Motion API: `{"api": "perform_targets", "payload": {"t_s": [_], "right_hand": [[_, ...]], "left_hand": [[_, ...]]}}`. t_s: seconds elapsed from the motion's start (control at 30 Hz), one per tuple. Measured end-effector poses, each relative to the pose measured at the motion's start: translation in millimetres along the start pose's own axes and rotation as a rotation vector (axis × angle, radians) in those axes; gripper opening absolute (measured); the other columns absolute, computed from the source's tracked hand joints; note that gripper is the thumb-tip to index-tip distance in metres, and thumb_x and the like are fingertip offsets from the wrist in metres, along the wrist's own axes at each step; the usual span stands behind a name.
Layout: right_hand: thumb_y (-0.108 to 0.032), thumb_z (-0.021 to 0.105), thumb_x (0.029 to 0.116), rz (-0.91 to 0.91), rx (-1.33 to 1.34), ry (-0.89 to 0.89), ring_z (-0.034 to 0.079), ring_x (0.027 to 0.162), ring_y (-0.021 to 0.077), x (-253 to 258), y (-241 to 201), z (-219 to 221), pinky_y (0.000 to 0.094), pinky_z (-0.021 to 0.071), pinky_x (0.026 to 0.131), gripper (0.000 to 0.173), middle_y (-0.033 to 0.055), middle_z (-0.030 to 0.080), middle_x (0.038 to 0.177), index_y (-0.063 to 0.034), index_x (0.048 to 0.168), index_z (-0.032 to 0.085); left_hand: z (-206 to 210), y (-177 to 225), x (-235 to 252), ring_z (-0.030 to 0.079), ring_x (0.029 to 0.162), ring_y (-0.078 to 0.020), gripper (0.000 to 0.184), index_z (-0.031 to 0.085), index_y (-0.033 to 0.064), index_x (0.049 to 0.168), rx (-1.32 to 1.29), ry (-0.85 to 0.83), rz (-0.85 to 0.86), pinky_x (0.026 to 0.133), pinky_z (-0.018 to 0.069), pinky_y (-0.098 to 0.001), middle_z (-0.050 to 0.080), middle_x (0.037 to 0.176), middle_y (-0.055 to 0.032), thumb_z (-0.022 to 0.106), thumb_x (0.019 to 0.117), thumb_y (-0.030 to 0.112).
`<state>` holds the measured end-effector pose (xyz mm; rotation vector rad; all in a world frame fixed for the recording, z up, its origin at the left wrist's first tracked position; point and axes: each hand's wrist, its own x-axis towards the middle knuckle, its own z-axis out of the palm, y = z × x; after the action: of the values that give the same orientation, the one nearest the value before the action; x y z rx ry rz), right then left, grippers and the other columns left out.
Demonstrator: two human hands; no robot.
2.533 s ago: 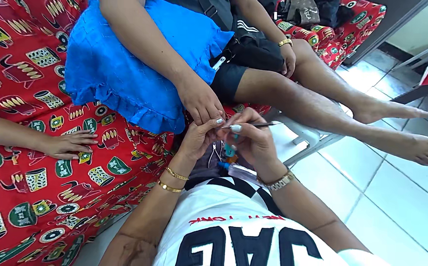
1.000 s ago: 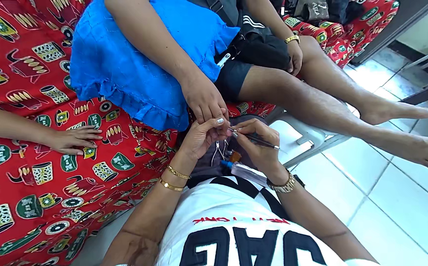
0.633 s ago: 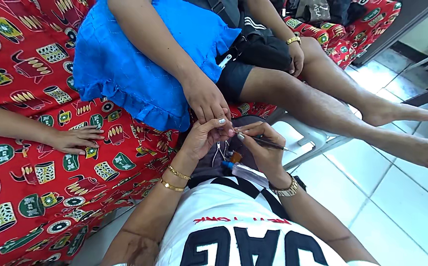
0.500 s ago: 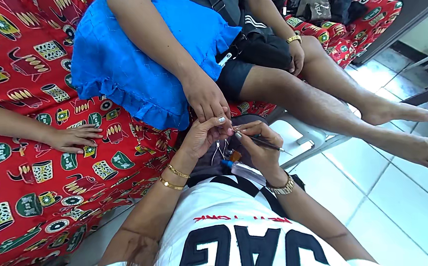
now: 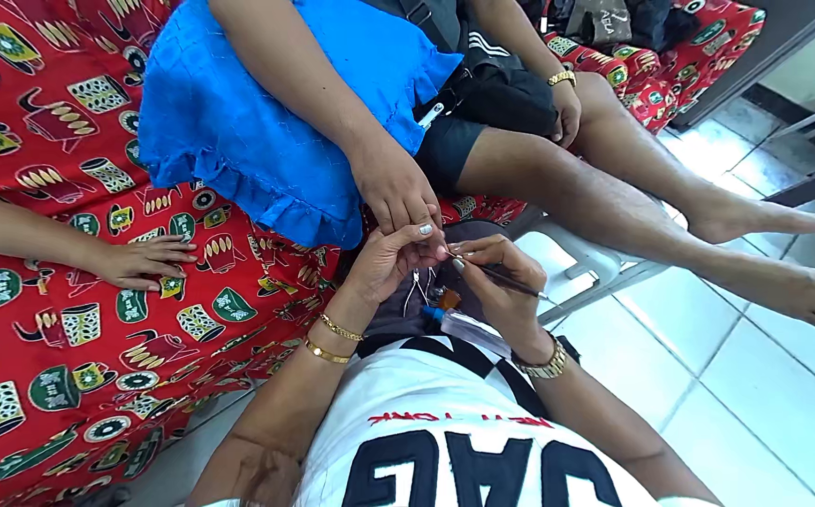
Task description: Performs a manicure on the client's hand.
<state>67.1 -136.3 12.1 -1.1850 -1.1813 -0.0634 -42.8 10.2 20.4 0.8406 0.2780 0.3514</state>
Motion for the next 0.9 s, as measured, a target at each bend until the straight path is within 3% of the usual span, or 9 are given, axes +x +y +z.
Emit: {"api": "perform_targets", "payload": {"t_s": [0.2, 0.7, 0.9], "right_hand": [[0.003, 0.069, 0.0878, -0.009, -0.027, -0.023, 0.071, 0.095, 0.0128, 1.5, 1.1, 1.0, 0.0245, 0.06, 0.082, 0.004, 0.01, 0.072, 0.098, 0.0009, 0.087, 0.066], [0.007, 0.066, 0.0795, -0.099, -0.232, -0.093, 0.071, 0.092, 0.0157, 7.4, -5.7, -2.2, 0.0218, 0.0579, 0.081, 0.001, 0.0159, 0.071, 0.091, 0.0059, 0.08, 0.067], [0.003, 0.066, 0.0805, -0.128, -0.277, -0.164, 0.071, 0.093, 0.0156, 8.9, -12.2, -6.8, 0.0225, 0.0585, 0.082, 0.002, 0.0144, 0.072, 0.092, 0.0038, 0.079, 0.067]], "left_hand": [[-0.6, -2.2, 0.8, 0.07, 0.068, -0.0097, 0.025, 0.064, 0.0081, 0.125, 0.004, 0.005, 0.004, 0.065, 0.0604, -0.0221, 0.072, 0.088, -0.0062, 0.057, 0.101, 0.009], [5.8, -0.4, 4.5, 0.071, 0.067, -0.0123, 0.023, 0.065, 0.0039, 0.122, 0.004, 0.07, 0.005, 0.065, 0.0614, -0.0239, 0.073, 0.087, -0.0085, 0.055, 0.1007, 0.003], [1.6, 2.1, -4.0, 0.069, 0.067, -0.0087, 0.024, 0.065, 0.009, 0.125, 0.086, 0.033, 0.018, 0.065, 0.0599, -0.0216, 0.072, 0.087, -0.0055, 0.057, 0.1018, 0.01]]}}
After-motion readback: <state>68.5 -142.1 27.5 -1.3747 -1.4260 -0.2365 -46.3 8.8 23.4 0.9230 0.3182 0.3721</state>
